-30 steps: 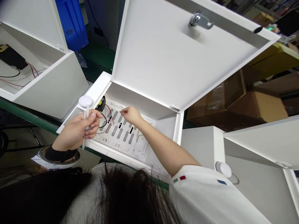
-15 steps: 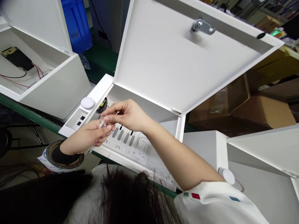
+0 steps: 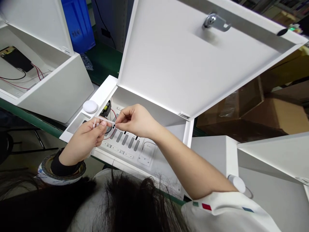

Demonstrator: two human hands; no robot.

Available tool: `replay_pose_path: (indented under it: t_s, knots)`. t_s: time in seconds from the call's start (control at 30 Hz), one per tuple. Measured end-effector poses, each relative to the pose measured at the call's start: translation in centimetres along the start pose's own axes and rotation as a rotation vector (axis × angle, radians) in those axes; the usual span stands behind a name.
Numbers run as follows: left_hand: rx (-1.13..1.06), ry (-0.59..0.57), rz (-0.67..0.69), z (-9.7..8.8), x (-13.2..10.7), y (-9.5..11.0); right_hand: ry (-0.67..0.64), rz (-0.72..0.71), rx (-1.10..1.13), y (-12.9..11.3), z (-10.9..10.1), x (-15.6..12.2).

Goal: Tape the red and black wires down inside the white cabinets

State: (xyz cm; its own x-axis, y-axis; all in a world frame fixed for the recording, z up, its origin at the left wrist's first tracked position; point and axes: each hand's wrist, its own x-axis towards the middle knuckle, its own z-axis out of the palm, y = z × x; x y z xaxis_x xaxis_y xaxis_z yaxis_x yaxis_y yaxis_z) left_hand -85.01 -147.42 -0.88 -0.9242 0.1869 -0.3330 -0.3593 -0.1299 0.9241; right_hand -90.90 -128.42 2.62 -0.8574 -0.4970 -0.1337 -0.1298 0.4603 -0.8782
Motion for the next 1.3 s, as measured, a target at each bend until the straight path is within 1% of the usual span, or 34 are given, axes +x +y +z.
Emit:
replay_pose_path:
  t_s: [0.07, 0.13, 0.17, 0.2, 0.23, 0.3, 0.37, 0.43, 0.53, 0.6, 0.77, 1.1, 1.3]
  knots:
    - [-0.113, 0.066, 0.012, 0.1, -0.1, 0.2, 0.063, 0.049, -0.117, 1.7, 0.0, 0.7]
    - [-0.260, 0.127, 0.007, 0.0, -0.1, 0.4, 0.129, 0.140, -0.286, 4.8, 0.3, 1.6]
    - [-0.322, 0.145, 0.001, 0.0, -0.1, 0.6, 0.135, 0.195, -0.387, 6.7, 0.7, 2.0]
    - [-0.369, 0.152, -0.005, -0.1, -0.1, 0.7, 0.108, 0.249, -0.493, 8.7, 1.3, 2.3]
    - [-0.403, 0.151, -0.010, -0.2, 0.0, 0.7, 0.054, 0.291, -0.590, 10.6, 2.2, 2.5]
    - [-0.442, 0.144, -0.023, -0.4, 0.0, 0.7, -0.083, 0.317, -0.720, 14.1, 4.3, 2.5]
    - [-0.458, 0.135, -0.033, -0.5, 0.0, 0.5, -0.174, 0.311, -0.809, 16.4, 6.5, 2.2]
    - [-0.466, 0.132, -0.036, -0.5, 0.0, 0.4, -0.222, 0.304, -0.865, 17.7, 8.2, 1.9]
    - [-0.461, 0.138, -0.039, -0.6, 0.0, 0.4, -0.273, 0.302, -0.906, 18.5, 9.4, 1.7]
    - [-0.449, 0.138, -0.046, -0.6, 0.1, 0.4, -0.291, 0.292, -0.922, 18.9, 9.7, 1.7]
    - [-0.433, 0.128, -0.045, -0.6, 0.3, 0.4, -0.279, 0.260, -0.948, 19.7, 9.9, 2.0]
    - [-0.398, 0.140, -0.028, -0.4, 0.4, 0.1, -0.304, 0.270, -0.997, 19.4, 10.4, 3.0]
    - [-0.399, 0.137, -0.032, -0.5, 0.4, 0.1, -0.265, 0.168, -0.998, 18.9, 10.6, 4.0]
